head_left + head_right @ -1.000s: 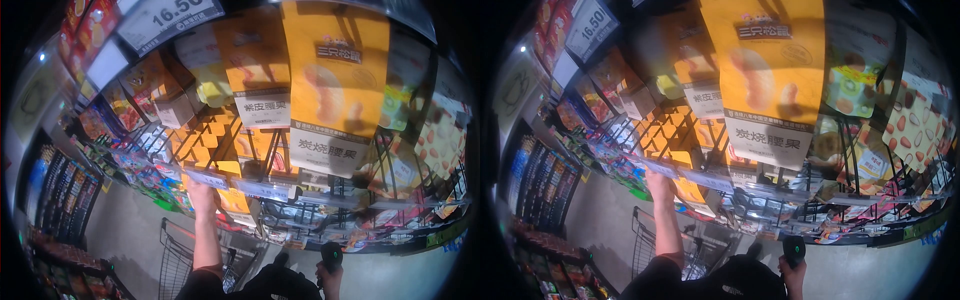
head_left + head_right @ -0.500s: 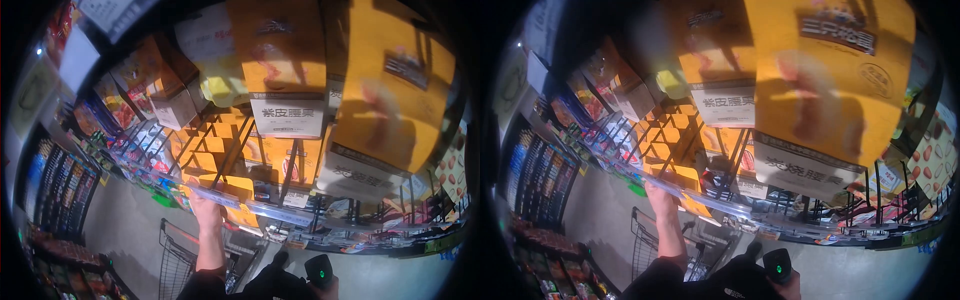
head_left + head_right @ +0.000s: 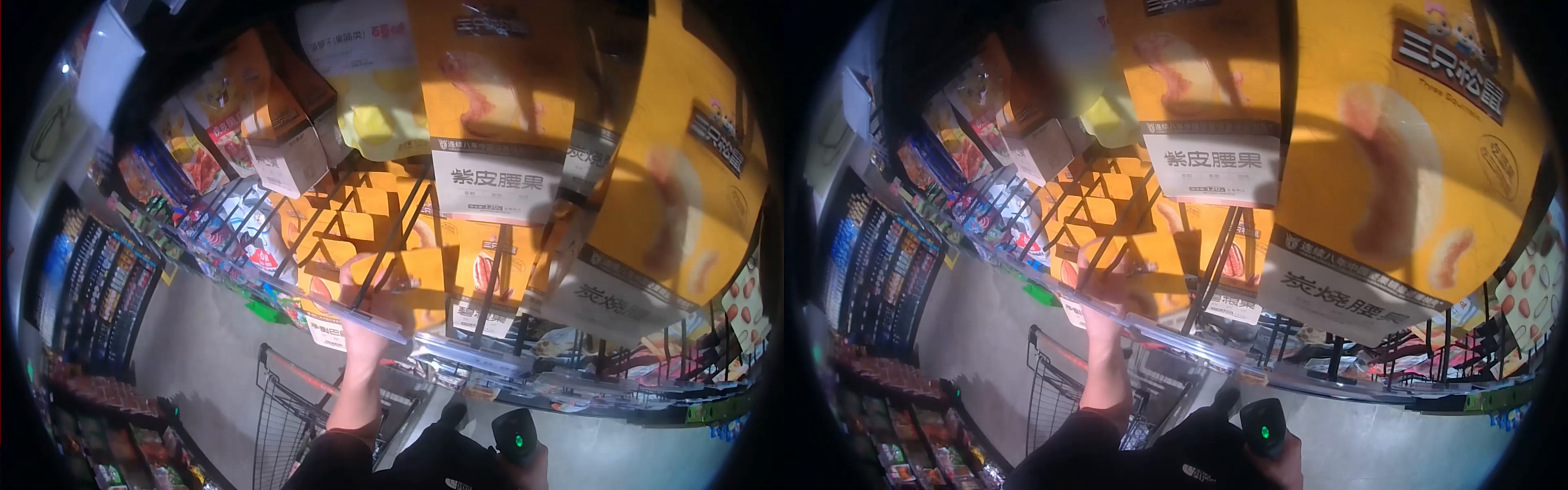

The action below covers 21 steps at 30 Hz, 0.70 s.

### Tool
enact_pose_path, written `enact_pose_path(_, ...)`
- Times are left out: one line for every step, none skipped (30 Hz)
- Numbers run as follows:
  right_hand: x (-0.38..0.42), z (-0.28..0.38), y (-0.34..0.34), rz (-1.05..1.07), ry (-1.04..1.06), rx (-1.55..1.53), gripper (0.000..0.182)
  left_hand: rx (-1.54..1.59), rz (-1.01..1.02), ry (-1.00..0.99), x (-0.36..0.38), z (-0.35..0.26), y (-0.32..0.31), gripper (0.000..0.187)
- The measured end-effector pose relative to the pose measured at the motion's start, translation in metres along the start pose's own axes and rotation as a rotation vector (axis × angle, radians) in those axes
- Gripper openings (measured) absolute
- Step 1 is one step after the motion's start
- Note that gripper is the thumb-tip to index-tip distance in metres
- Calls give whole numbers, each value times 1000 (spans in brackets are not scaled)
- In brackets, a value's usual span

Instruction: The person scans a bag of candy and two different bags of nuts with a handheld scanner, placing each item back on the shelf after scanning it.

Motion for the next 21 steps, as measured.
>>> enact_pose_path(-4,3,3,22,101,65,28,4,-1,0,-4,7,-3,34)
enact_pose_path(-5,5,4,44,199,131,33,-280,-10,-82,-7,11,-6,40)
enact_pose_path(-4,4,5,41,199,136,33,-561,-19,-164,-9,9,-11,47)
enact_pose_path(-3,2,6,45,195,125,36,-402,-31,-81,-10,11,-18,51)
enact_pose_path(-1,0,7,48,192,114,38,-242,-43,0,-10,12,-25,55)
enact_pose_path(1,-1,7,43,192,119,38,-56,-42,20,-9,13,-30,60)
enact_pose_path(4,-2,8,35,157,108,39,-197,-69,-88,-8,8,-35,71)
enact_pose_path(7,-3,10,25,122,96,40,-344,-131,-165,-6,2,-38,73)
enact_pose_path(10,-5,13,16,127,102,40,-490,-193,-241,-4,-6,-43,76)
enact_pose_path(13,-7,16,17,146,123,41,-476,-193,-245,-2,-4,-44,76)
enact_pose_path(15,-9,19,16,166,144,42,-588,-283,-389,2,-1,-42,76)
enact_pose_path(16,-13,22,5,173,146,42,-698,-376,-534,6,2,-42,76)
enact_pose_path(18,-19,25,-3,178,142,42,-686,-377,-537,13,7,-44,76)
enact_pose_path(21,-25,28,-7,181,136,42,-536,-260,-446,24,15,-43,74)
enact_pose_path(23,-30,30,-13,185,138,42,-389,-143,-353,33,16,-43,71)
enact_pose_path(25,-35,32,-22,188,138,42,-754,-153,-468,41,11,-44,69)
enact_pose_path(26,-38,34,-31,191,137,42,-748,-155,-472,44,10,-48,69)
enact_pose_path(28,-37,35,-36,194,138,42,-829,-92,-333,45,6,-54,70)
enact_pose_path(29,-35,35,-33,198,118,42,-907,-27,-191,46,4,-58,71)
enact_pose_path(32,-34,36,-30,202,100,42,-686,2,-222,42,25,-58,73)
enact_pose_path(34,-35,36,-31,207,105,42,-682,-3,-223,35,39,-60,73)
Point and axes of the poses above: each hand's wrist, its own x-axis away from the middle knuckle, its own y-axis out of the back of the hand, z = x × y, the point moved 3 cm from there along -x, towards the middle knuckle, and after that the axes turned 5 degrees about y, right-handed, at the moved point
